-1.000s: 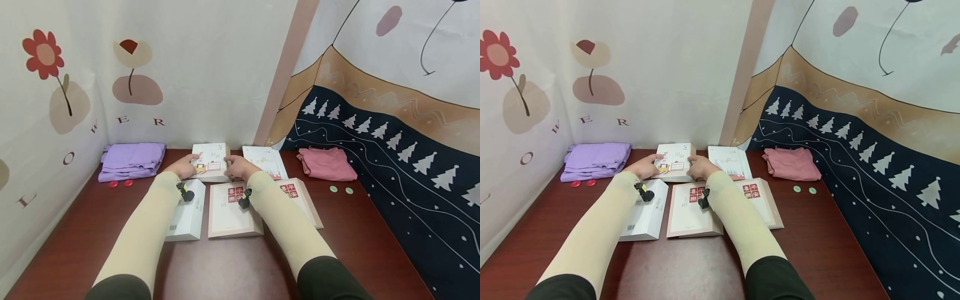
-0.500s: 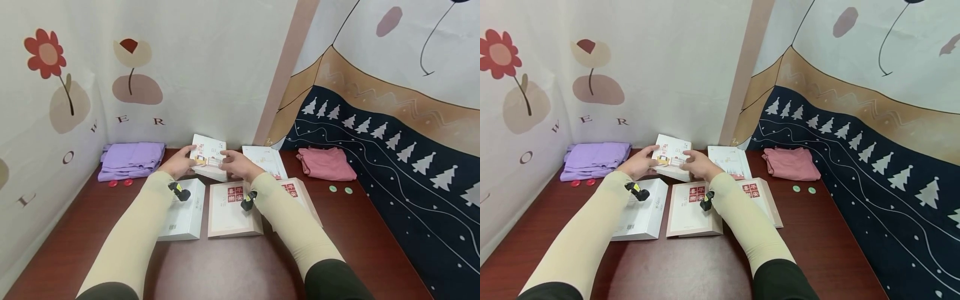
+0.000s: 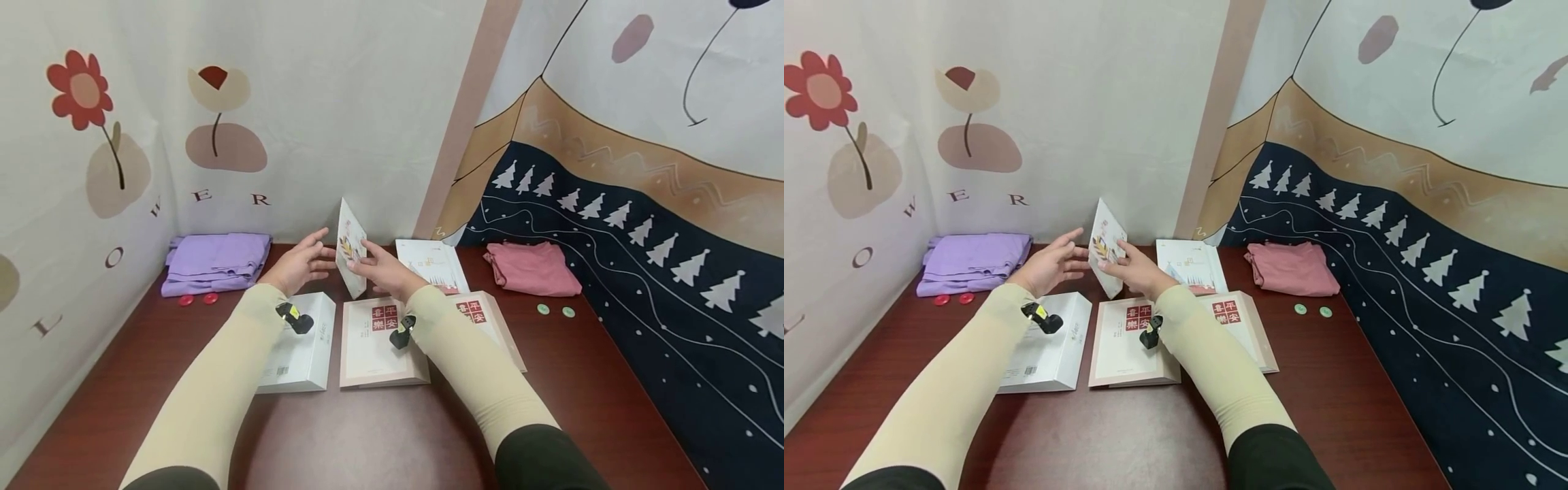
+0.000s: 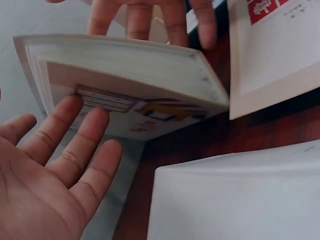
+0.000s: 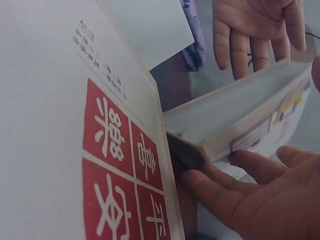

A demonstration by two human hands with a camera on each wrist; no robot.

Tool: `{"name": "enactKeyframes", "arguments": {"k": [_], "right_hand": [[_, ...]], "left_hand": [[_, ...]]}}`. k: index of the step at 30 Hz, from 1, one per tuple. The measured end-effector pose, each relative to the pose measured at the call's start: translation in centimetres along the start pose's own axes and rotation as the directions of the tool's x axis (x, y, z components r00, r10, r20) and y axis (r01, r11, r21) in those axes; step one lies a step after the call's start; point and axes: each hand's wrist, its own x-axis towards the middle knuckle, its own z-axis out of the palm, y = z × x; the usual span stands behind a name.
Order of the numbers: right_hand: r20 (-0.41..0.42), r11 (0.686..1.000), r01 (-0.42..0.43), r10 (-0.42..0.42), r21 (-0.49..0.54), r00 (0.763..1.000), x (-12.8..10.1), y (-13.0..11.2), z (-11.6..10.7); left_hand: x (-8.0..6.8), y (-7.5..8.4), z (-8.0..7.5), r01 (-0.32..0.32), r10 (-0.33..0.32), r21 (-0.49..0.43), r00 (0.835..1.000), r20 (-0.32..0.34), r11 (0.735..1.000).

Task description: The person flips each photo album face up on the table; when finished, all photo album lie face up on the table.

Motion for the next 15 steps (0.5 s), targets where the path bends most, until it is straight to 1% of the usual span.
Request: {"name": "enactKeyframes", "arguments": {"k": [3, 5, 7, 9, 10, 12, 14, 15], "right_hand": [[-0.002, 0.999, 0.012, -0.012, 0.053, 1.000, 0.1, 0.0, 0.1], [-0.032, 0.996, 0.025, -0.022, 0.090, 0.999, 0.3, 0.2, 0.3], [-0.102, 0.995, 0.032, -0.022, 0.099, 0.995, 0.6, 0.5, 0.4], [-0.178, 0.994, 0.032, -0.013, 0.100, 0.984, 0.8, 0.7, 0.4], [-0.211, 0.994, 0.029, -0.006, 0.104, 0.977, 0.8, 0.7, 0.4], [-0.260, 0.996, 0.018, 0.007, 0.090, 0.965, 0.9, 0.8, 0.4], [-0.291, 0.999, 0.003, 0.011, 0.047, 0.957, 0.8, 0.7, 0.4], [-0.311, 1.000, -0.003, 0.006, 0.010, 0.950, 0.8, 0.7, 0.4]], "left_hand": [[0.2, -0.3, 0.4, 0.000, -0.001, 0.019, 0.999, 0.044, 1.000], [0.3, -0.3, 0.7, 0.014, -0.019, 0.069, 0.998, 0.064, 0.997], [0.6, -0.4, 0.9, 0.044, -0.054, 0.121, 0.995, 0.079, 0.992], [0.9, -0.5, 1.0, 0.076, -0.090, 0.187, 0.993, 0.069, 0.979], [1.0, -0.6, 1.0, 0.087, -0.104, 0.224, 0.993, 0.063, 0.971], [1.2, -0.9, 0.6, 0.089, -0.111, 0.322, 0.993, 0.050, 0.943], [1.2, -1.3, 0.1, 0.083, -0.107, 0.434, 0.994, 0.031, 0.897], [1.1, -1.4, -0.2, 0.079, -0.104, 0.481, 0.994, 0.027, 0.873]]}}
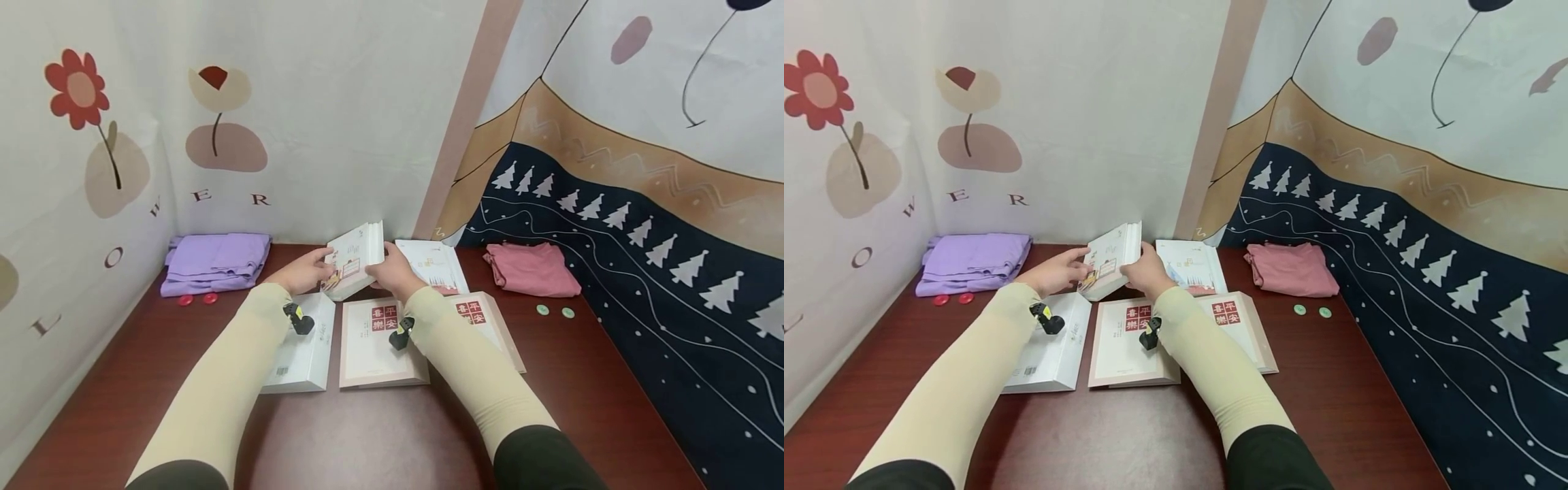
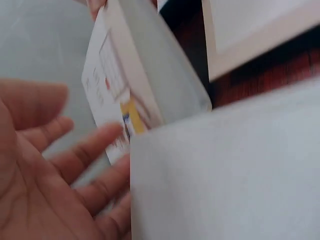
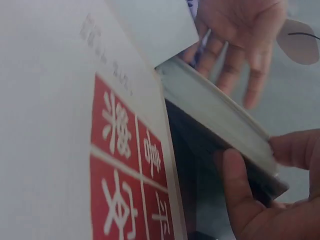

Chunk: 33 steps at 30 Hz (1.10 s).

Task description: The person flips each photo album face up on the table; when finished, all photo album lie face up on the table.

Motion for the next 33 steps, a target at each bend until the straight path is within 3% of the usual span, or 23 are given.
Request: {"name": "enactKeyframes", "arguments": {"k": [2, 4, 7, 15, 22, 25, 31, 33], "right_hand": [[-0.058, 0.994, 0.006, -0.012, -0.109, 0.998, 0.0, 0.0, -0.1], [-0.105, 0.980, 0.000, -0.021, -0.198, 0.994, -0.1, 0.0, -0.2], [-0.116, 0.970, -0.013, -0.016, -0.245, 0.993, 0.0, 0.2, -0.1], [0.022, 0.979, -0.015, 0.020, -0.205, 1.000, 0.3, 0.8, -0.2], [0.127, 0.992, -0.062, 0.076, -0.107, 0.989, 0.8, 1.4, -0.6], [0.139, 0.994, -0.067, 0.079, -0.085, 0.987, 0.9, 1.5, -0.7], [0.101, 0.996, -0.035, 0.044, -0.088, 0.994, 0.4, 1.2, -0.5], [0.103, 0.998, -0.011, 0.017, -0.068, 0.995, -0.1, 0.8, -0.4]], "left_hand": [[-0.1, -0.3, -0.3, 0.018, -0.017, 0.094, 1.000, -0.012, 0.995], [-0.2, -0.7, -0.6, 0.060, -0.058, 0.120, 0.998, -0.017, 0.991], [-0.5, -1.0, -0.8, 0.105, -0.102, 0.149, 0.994, -0.031, 0.983], [-0.8, -1.2, -1.0, 0.099, -0.088, 0.162, 0.993, -0.077, 0.982], [-1.2, -1.3, -1.2, 0.101, -0.090, 0.137, 0.993, -0.082, 0.985], [-1.5, -1.3, -1.2, 0.106, -0.096, 0.128, 0.992, -0.081, 0.986], [-2.6, -0.9, -1.7, 0.116, -0.115, 0.003, 0.991, -0.071, 0.993], [-3.2, -0.9, -2.1, 0.113, -0.113, -0.001, 0.990, -0.087, 0.994]]}}
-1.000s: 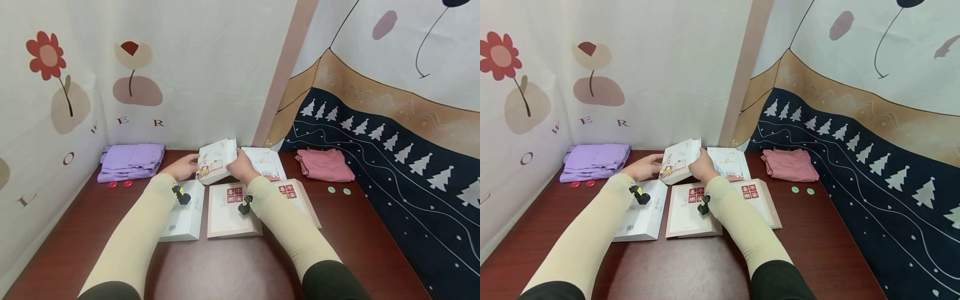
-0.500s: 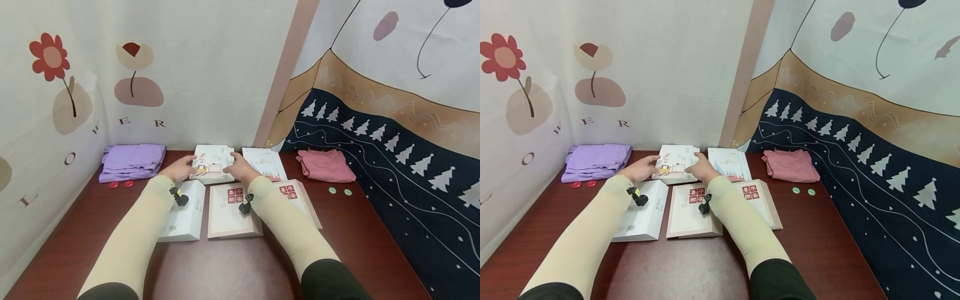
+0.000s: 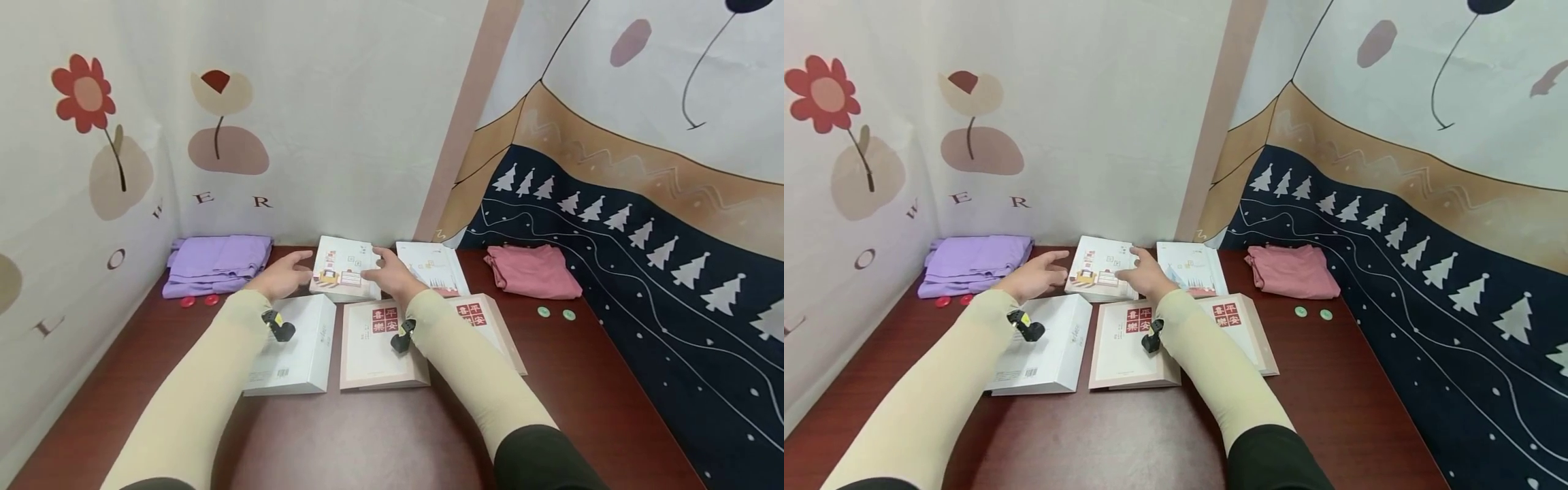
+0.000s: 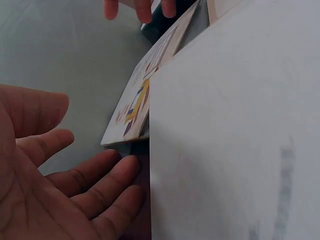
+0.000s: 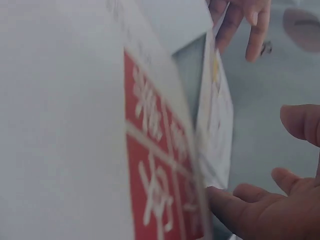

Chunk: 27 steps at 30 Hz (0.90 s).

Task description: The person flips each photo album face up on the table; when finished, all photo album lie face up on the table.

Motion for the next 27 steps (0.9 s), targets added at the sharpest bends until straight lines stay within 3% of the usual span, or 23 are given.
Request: {"name": "enactKeyframes", "arguments": {"k": [6, 11, 18, 27], "right_hand": [[0.059, 0.997, 0.077, -0.075, -0.018, 0.995, -2.1, -1.0, 0.8], [0.117, 0.996, 0.071, -0.065, -0.047, 0.991, -4.2, -1.2, 1.9], [0.218, 0.994, 0.094, -0.079, -0.055, 0.973, -7.0, -0.9, 3.9], [0.310, 0.988, 0.142, -0.116, -0.064, 0.944, -9.8, -0.8, 6.0]], "left_hand": [[-2.3, -1.2, -1.1, -0.007, 0.007, 0.006, 0.999, -0.054, 1.000], [-4.6, -2.7, -1.6, -0.005, 0.007, 0.026, 0.997, -0.075, 1.000], [-7.7, -4.6, -1.5, -0.049, 0.057, 0.074, 0.991, -0.124, 0.996], [-10.9, -6.6, -0.9, 0.057, -0.049, 0.076, 0.992, -0.112, 0.995]]}}
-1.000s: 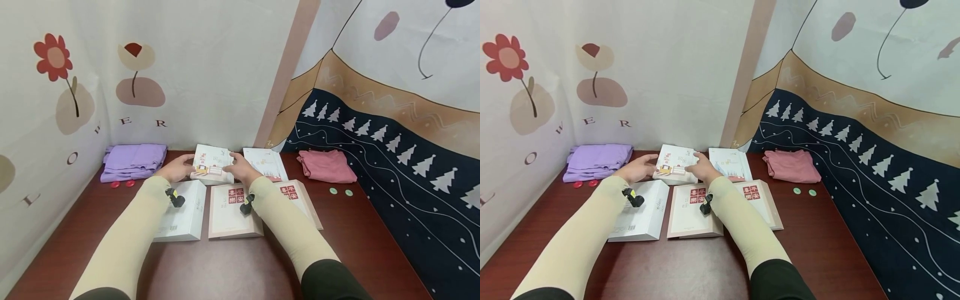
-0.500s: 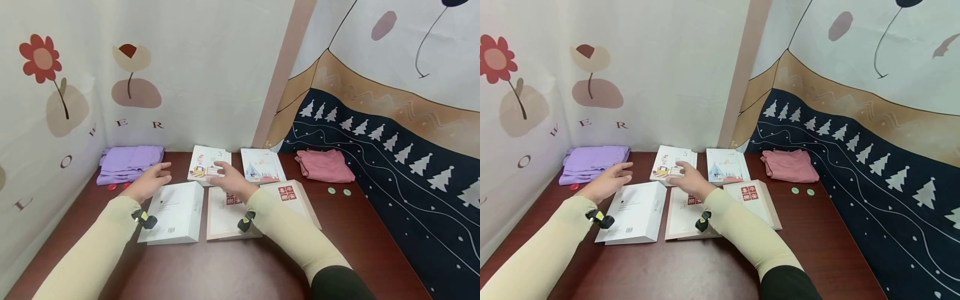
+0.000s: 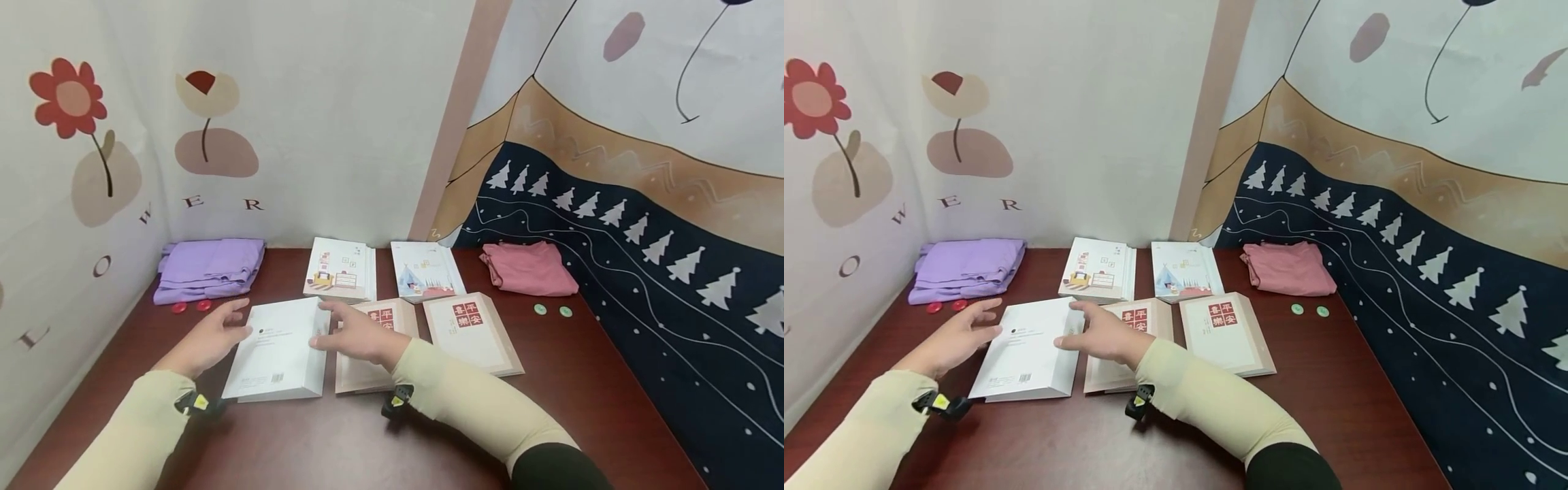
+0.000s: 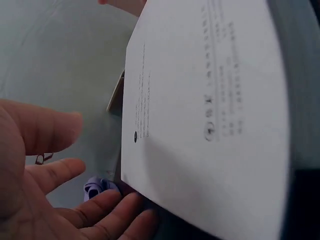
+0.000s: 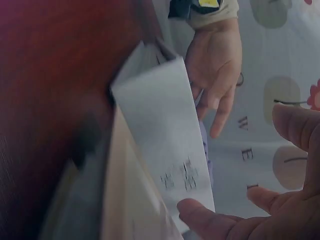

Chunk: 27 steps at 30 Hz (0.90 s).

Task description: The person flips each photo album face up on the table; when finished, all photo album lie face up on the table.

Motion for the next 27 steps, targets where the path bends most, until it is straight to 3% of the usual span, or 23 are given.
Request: {"name": "enactKeyframes", "arguments": {"k": [7, 10, 18, 27], "right_hand": [[0.021, 0.999, -0.029, 0.030, -0.019, 0.999, -0.5, 0.2, 2.0], [0.001, 0.999, -0.048, 0.048, 0.004, 0.999, -0.7, 0.1, 2.6], [-0.034, 0.998, -0.057, 0.056, -0.022, 0.998, -1.0, 0.1, 4.0], [-0.064, 0.993, -0.095, 0.091, -0.070, 0.994, -1.3, -0.4, 4.5]], "left_hand": [[-1.6, -1.5, -0.4, 0.081, -0.063, -0.115, 0.986, 0.152, 0.990], [-2.0, -1.7, -0.3, 0.112, -0.079, -0.174, 0.979, 0.186, 0.978], [-2.7, -1.8, 0.3, 0.133, -0.076, -0.248, 0.971, 0.225, 0.960], [-2.7, -1.3, 0.7, 0.104, -0.072, -0.148, 0.976, 0.203, 0.984]]}}
